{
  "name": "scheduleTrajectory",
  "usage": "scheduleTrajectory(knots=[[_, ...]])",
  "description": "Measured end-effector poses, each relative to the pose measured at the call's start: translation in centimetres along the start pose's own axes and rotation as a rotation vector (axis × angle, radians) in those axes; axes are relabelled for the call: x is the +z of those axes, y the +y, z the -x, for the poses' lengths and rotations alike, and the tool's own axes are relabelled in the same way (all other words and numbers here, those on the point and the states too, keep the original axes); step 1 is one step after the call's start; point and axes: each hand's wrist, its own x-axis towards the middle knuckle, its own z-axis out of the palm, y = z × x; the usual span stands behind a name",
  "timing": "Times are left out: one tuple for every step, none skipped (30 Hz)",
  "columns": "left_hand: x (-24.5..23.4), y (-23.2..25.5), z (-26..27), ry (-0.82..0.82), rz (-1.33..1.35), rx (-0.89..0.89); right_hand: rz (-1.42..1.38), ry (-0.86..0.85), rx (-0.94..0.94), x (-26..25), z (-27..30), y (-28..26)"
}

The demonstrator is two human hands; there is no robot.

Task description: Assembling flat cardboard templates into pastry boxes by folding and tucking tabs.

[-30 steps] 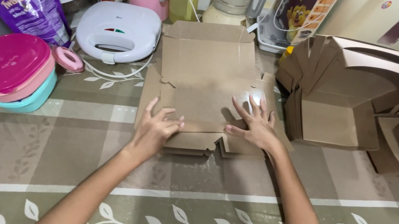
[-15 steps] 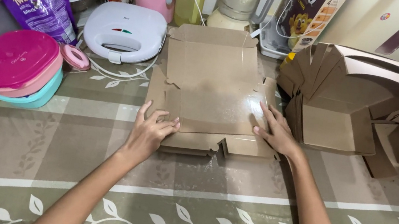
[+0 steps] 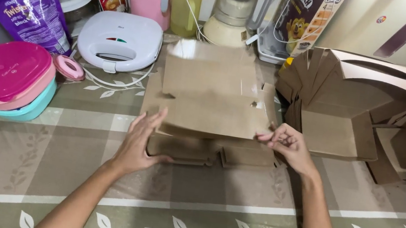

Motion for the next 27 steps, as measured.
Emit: scheduleTrajectory(knots=[[-0.2, 0.3, -0.3, 0.003, -0.003, 0.001, 0.0, -0.002, -0.004, -0.2, 0.1, -0.3], [-0.3, 0.5, -0.6, -0.001, 0.021, 0.011, -0.02, -0.045, -0.032, -0.3, 0.2, -0.5], [-0.4, 0.8, -1.0, -0.007, 0.046, 0.022, -0.039, -0.087, -0.058, -0.5, 0.4, -0.8], [-0.3, 0.8, -1.2, -0.006, 0.044, 0.023, -0.04, -0.088, -0.061, -0.3, 0.5, -1.0], [-0.1, 0.7, -1.5, 0.047, 0.042, 0.05, -0.057, -0.109, -0.066, -0.1, 0.6, -1.4], [0.1, 0.6, -1.8, 0.101, 0.039, 0.076, -0.074, -0.13, -0.07, 0.0, 0.8, -1.7], [1.1, -1.5, -1.4, 0.1, 0.04, 0.077, -0.073, -0.128, -0.071, 0.1, 0.6, -1.9], [2.0, -3.6, -0.9, 0.123, 0.049, 0.012, -0.034, -0.158, -0.079, 0.1, 0.4, -2.0], [3.0, -5.7, -0.5, 0.145, 0.057, -0.053, 0.004, -0.188, -0.086, 0.1, 0.2, -2.2], [2.8, -5.8, -0.8, 0.143, 0.058, -0.052, 0.004, -0.186, -0.086, 0.1, 0.0, -2.3], [2.6, -5.8, -1.2, 0.115, 0.095, -0.159, 0.056, -0.169, -0.071, 0.1, -0.3, -2.5], [2.3, -5.9, -1.5, 0.088, 0.132, -0.267, 0.109, -0.152, -0.057, 0.1, -0.5, -2.7], [1.8, -5.2, -2.3, 0.092, 0.13, -0.265, 0.11, -0.153, -0.061, -0.5, -0.9, -0.2], [1.3, -4.6, -3.1, 0.089, 0.239, -0.322, 0.168, -0.026, 0.007, -1.0, -1.3, 2.3], [0.8, -3.9, -3.9, 0.083, 0.347, -0.379, 0.223, 0.104, 0.076, -1.5, -1.6, 4.9], [0.9, -3.9, -4.4, 0.083, 0.346, -0.377, 0.223, 0.104, 0.074, -1.9, -2.6, 6.2], [1.0, -3.9, -5.0, 0.117, 0.407, -0.426, 0.212, 0.151, 0.048, -2.3, -3.6, 7.5], [1.2, -3.9, -5.6, 0.15, 0.468, -0.475, 0.202, 0.197, 0.023, -2.7, -4.6, 8.9], [2.0, -5.4, -6.0, 0.15, 0.47, -0.474, 0.204, 0.199, 0.023, -2.9, -5.4, 9.8], [2.8, -6.9, -6.4, 0.18, 0.514, -0.498, 0.231, 0.232, 0.014, -3.1, -6.2, 10.7], [3.5, -8.4, -6.8, 0.211, 0.557, -0.523, 0.257, 0.264, 0.005, -3.4, -7.1, 11.6], [3.4, -7.4, -7.6, 0.211, 0.558, -0.521, 0.259, 0.264, 0.004, -2.3, -7.7, 10.1], [3.2, -6.4, -8.6, 0.272, 0.559, -0.52, 0.245, 0.294, -0.002, -1.2, -8.5, 8.4], [2.9, -5.4, -9.5, 0.333, 0.559, -0.518, 0.23, 0.323, -0.007, -0.1, -9.2, 6.8], [2.5, -4.6, -10.0, 0.337, 0.559, -0.516, 0.231, 0.321, -0.011, -1.0, -9.9, 8.2], [2.1, -3.8, -10.6, 0.376, 0.556, -0.488, 0.229, 0.36, -0.036, -1.8, -10.5, 9.6], [1.8, -3.1, -11.2, 0.414, 0.554, -0.46, 0.227, 0.4, -0.061, -2.6, -11.2, 11.0]])
